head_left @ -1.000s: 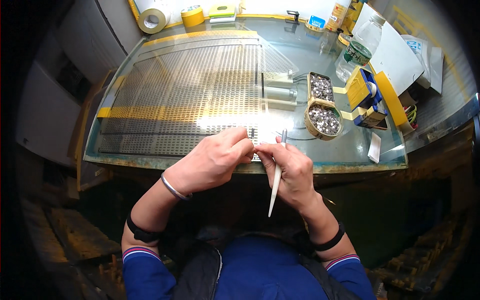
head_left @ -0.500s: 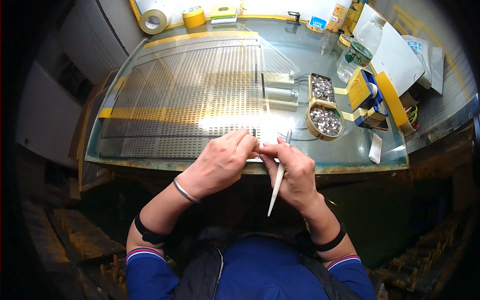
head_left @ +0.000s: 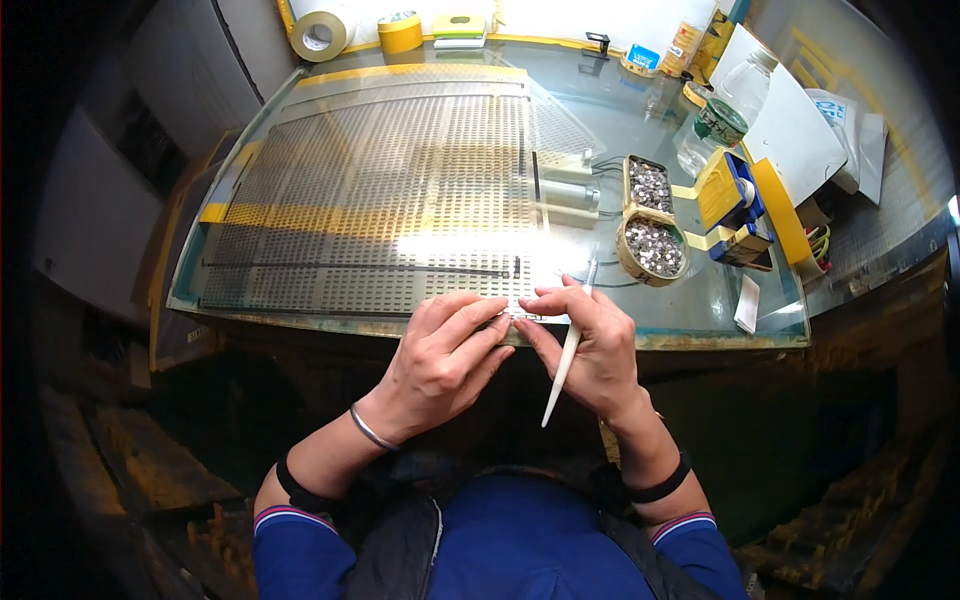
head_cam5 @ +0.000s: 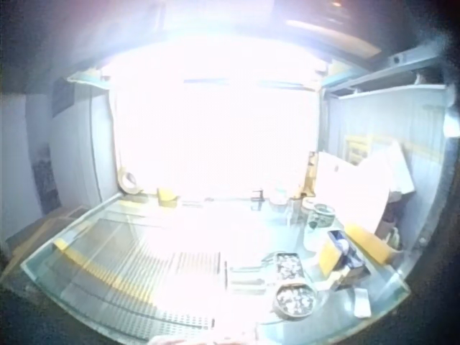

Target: Handling, aligning, and securing metal mesh sheets using small components and hand tools on a glass-topped workbench.

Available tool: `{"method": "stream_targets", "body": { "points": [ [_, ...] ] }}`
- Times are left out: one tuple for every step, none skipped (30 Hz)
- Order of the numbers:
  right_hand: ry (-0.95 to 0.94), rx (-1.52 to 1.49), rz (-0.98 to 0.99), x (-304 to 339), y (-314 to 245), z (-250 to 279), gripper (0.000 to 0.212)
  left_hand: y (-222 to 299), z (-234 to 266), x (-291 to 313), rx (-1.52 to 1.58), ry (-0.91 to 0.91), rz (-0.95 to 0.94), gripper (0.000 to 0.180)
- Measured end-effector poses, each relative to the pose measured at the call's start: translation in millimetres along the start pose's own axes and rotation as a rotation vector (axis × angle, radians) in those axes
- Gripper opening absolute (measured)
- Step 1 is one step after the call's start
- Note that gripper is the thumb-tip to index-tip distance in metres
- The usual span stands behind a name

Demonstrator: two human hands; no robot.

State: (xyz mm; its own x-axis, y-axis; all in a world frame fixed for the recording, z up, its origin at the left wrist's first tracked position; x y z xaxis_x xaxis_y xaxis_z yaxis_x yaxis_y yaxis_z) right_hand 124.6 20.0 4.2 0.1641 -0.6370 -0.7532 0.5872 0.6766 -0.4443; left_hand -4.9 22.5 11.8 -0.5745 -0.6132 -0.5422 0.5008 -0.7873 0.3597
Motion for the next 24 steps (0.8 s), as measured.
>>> {"method": "stream_targets", "body": {
  "points": [
    [0.002,0.028,0.014,-0.3,-1.5,-0.3,0.02,-0.9,-1.2,0.5,0.003,0.002,0.003,0.028],
    [-0.003,0.028,0.015,-0.8,-2.5,-1.3,0.02,-1.6,-1.3,1.1,0.026,0.018,-0.004,0.028],
    [0.014,0.027,0.029,-1.8,-5.5,0.2,0.02,-1.8,-0.7,1.6,0.05,0.034,-0.011,0.028],
    [0.031,0.023,0.04,-1.6,-7.3,1.1,0.019,-2.4,-1.7,2.2,0.052,0.033,-0.006,0.028],
    [0.026,0.021,0.037,-1.0,-7.3,0.1,0.019,-3.8,-1.9,2.2,0.061,0.034,0.012,0.027],
    [0.034,0.019,0.012,0.1,-5.0,0.4,0.018,-5.1,-2.1,2.2,0.071,0.035,0.029,0.027],
    [0.042,0.019,-0.016,1.1,-2.8,1.3,0.018,-4.8,-2.5,1.4,0.075,0.03,0.032,0.027],
    [0.039,0.019,-0.022,0.3,-2.7,1.0,0.018,-4.4,-1.4,0.2,0.073,0.041,0.035,0.026],
    [0.051,0.031,0.006,-1.9,-6.0,2.4,0.018,-4.4,-0.9,-0.5,0.07,0.051,0.037,0.025],
    [0.065,0.04,0.038,-2.9,-9.0,3.3,0.019,-5.3,-1.5,-0.2,0.071,0.05,0.04,0.025],
    [0.062,0.039,0.035,-1.5,-7.7,3.3,0.019,-6.5,-0.7,0.5,0.07,0.062,0.044,0.024],
    [0.118,0.045,0.002,1.8,-2.8,9.9,0.02,-7.5,0.1,1.2,0.068,0.074,0.048,0.023],
    [0.174,0.052,-0.032,5.5,2.1,16.5,0.02,-8.2,-0.1,1.0,0.068,0.072,0.049,0.023],
    [0.218,0.001,-0.08,10.4,8.9,19.5,0.022,-8.9,1.8,1.0,0.074,0.089,0.05,0.021],
    [0.224,-0.011,-0.079,11.7,10.2,18.8,0.023,-9.6,3.4,1.1,0.08,0.105,0.051,0.019],
    [0.233,-0.021,-0.078,12.2,10.8,18.9,0.024,-10.2,3.3,0.6,0.08,0.102,0.05,0.019],
    [0.235,-0.021,-0.081,11.6,10.8,19.2,0.024,-13.6,3.4,-0.2,0.105,0.098,0.076,0.017],
    [0.174,-0.013,0.005,7.1,1.5,14.2,0.025,-16.7,3.2,-1.5,0.129,0.094,0.101,0.016],
    [0.114,-0.006,0.095,3.4,-7.5,8.9,0.026,-17.3,6.4,-5.5,0.133,0.127,0.098,0.015],
    [0.118,-0.006,0.096,3.6,-7.9,9.6,0.026,-16.4,8.3,-8.9,0.131,0.126,0.096,0.015],
    [0.084,0.013,0.089,4.1,-8.1,7.1,0.027,-19.0,8.3,-13.0,0.153,0.093,0.139,0.015],
    [0.052,0.037,0.083,4.0,-7.8,5.3,0.028,-21.6,7.4,-17.4,0.175,0.06,0.178,0.016],
    [0.053,0.046,0.081,5.8,-5.1,4.5,0.03,-21.9,6.6,-21.2,0.243,0.043,0.19,0.015],
    [0.058,0.05,0.084,6.2,-5.2,5.2,0.03,-20.2,7.6,-23.2,0.241,0.043,0.184,0.015]
  ]
}}
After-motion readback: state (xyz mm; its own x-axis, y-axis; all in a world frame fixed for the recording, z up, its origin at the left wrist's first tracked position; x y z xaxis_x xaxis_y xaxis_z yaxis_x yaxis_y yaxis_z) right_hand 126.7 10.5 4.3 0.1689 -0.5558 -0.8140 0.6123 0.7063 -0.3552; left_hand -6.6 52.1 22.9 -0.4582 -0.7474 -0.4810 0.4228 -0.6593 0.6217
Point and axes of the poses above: each hand's wrist, its own x-axis away from the middle knuckle, its own z-axis out of the back of the hand, y = z × x, the point moved 10 cm from there along -x, towards the middle knuckle, and after that the axes turned 11 degrees about z, right-handed, at the moved point
